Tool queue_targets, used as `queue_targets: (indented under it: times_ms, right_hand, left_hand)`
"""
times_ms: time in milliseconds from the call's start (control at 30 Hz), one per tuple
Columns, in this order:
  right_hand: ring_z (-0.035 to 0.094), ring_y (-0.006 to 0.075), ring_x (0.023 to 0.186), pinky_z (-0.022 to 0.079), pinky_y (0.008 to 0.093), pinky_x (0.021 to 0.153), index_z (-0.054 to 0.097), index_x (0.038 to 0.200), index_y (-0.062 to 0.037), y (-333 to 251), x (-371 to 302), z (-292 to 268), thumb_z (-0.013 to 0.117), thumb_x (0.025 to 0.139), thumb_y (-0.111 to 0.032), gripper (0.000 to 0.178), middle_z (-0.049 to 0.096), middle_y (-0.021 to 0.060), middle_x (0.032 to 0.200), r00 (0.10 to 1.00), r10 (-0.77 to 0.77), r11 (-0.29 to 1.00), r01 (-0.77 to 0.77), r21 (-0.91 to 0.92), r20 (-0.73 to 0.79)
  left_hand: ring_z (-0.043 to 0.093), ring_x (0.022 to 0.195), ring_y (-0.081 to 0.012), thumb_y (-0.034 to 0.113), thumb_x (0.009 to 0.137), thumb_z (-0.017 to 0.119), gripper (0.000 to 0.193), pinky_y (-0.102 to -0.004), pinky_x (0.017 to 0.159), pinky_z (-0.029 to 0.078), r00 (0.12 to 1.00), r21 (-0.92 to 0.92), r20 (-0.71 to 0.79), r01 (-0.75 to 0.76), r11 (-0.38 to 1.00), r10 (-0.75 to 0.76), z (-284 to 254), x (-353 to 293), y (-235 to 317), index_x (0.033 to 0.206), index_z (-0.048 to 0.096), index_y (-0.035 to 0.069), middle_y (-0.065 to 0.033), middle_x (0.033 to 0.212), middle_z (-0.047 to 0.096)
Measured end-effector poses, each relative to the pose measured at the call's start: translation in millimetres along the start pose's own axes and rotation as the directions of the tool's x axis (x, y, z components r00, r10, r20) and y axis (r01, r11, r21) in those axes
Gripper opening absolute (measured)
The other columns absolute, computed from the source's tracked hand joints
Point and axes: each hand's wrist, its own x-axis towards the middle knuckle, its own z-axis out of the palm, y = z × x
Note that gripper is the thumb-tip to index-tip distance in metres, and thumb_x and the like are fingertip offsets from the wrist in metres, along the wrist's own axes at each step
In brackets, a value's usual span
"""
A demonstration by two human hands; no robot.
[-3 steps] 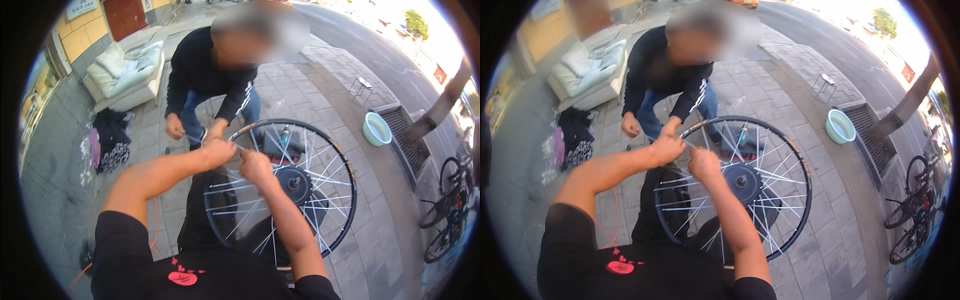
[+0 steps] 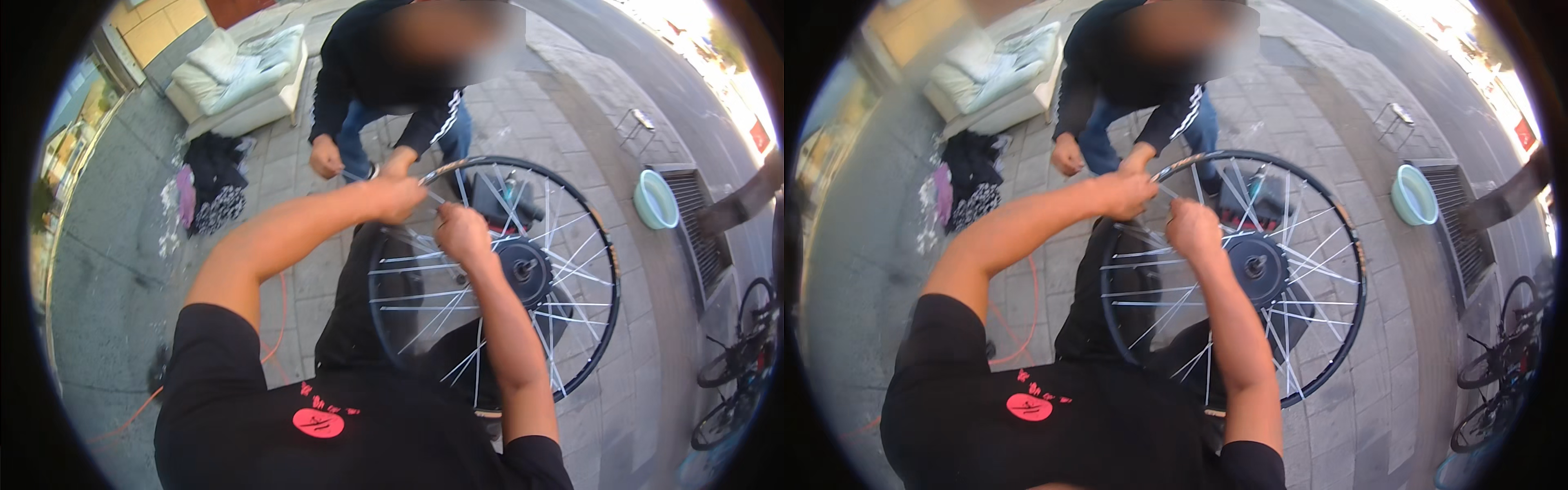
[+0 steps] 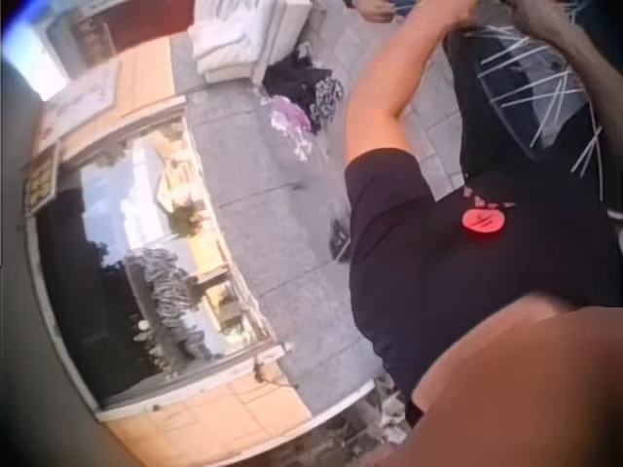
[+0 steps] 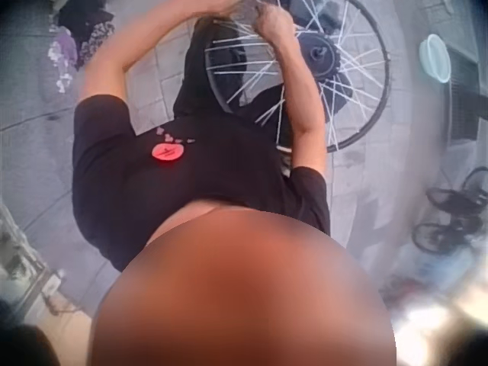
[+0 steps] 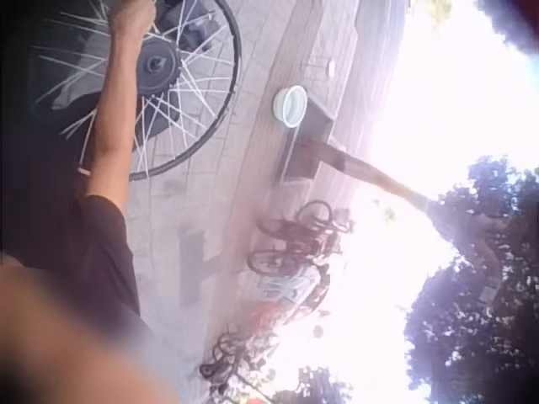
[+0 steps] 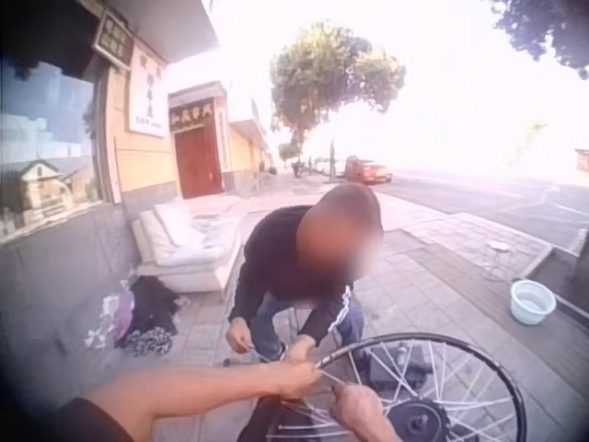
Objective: The person inserts and tensions bicycle spokes into a wheel rim and hub, working with another person who assists by tightening the spoke nipples. The wheel is held steady while the person threads each spoke through the rim and hub, then rotates the wheel to continue the process.
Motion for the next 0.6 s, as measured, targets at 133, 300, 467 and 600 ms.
queue_targets:
  times_ms: [133,300,467,600]
  right_hand:
    - [0.073,0.0457,0.103,0.058,0.0544,0.094,0.076,0.101,-0.0027,-27,17,-2,0.056,0.091,-0.009,0.023,0.077,0.0236,0.111,1.0,0.008,0.997,-0.005,0.079,-0.029]
    - [0.073,0.0459,0.104,0.057,0.0529,0.096,0.079,0.112,-0.0029,-30,19,3,0.059,0.097,-0.016,0.029,0.077,0.0251,0.11,0.999,-0.021,0.996,0.024,0.082,-0.039]
    - [0.073,0.0455,0.103,0.057,0.0526,0.096,0.079,0.111,-0.0027,-28,17,1,0.059,0.097,-0.016,0.028,0.077,0.0247,0.11,0.999,-0.015,0.996,0.018,0.087,-0.034]
    - [0.073,0.0472,0.101,0.057,0.0557,0.093,0.074,0.098,-0.0028,-28,18,7,0.057,0.09,-0.01,0.02,0.076,0.0234,0.106,0.996,-0.041,0.993,0.05,0.111,-0.079]
  left_hand:
    - [0.071,0.12,-0.0381,0.009,0.085,0.07,0.03,-0.0474,0.098,0.057,0.996,-0.217,0.056,0.08,0.973,-0.069,-43,-31,-28,0.113,0.07,-0.002,-0.0238,0.116,0.076]
    - [0.073,0.111,-0.0408,0.009,0.087,0.069,0.029,-0.0504,0.094,0.059,0.998,-0.081,0.009,0.055,0.995,-0.055,-38,-33,-24,0.115,0.07,-0.001,-0.024,0.109,0.074]
    - [0.079,0.097,-0.0381,0.007,0.086,0.07,0.017,-0.0458,0.082,0.065,0.999,0.204,-0.045,-0.005,0.979,0.015,-22,-19,-13,0.099,0.075,-0.003,-0.0229,0.106,0.076]
    - [0.08,0.096,-0.0359,0.009,0.086,0.073,0.018,-0.0436,0.077,0.066,0.996,0.438,0.035,-0.086,0.895,0.079,-4,-9,-13,0.099,0.078,-0.003,-0.0242,0.108,0.075]
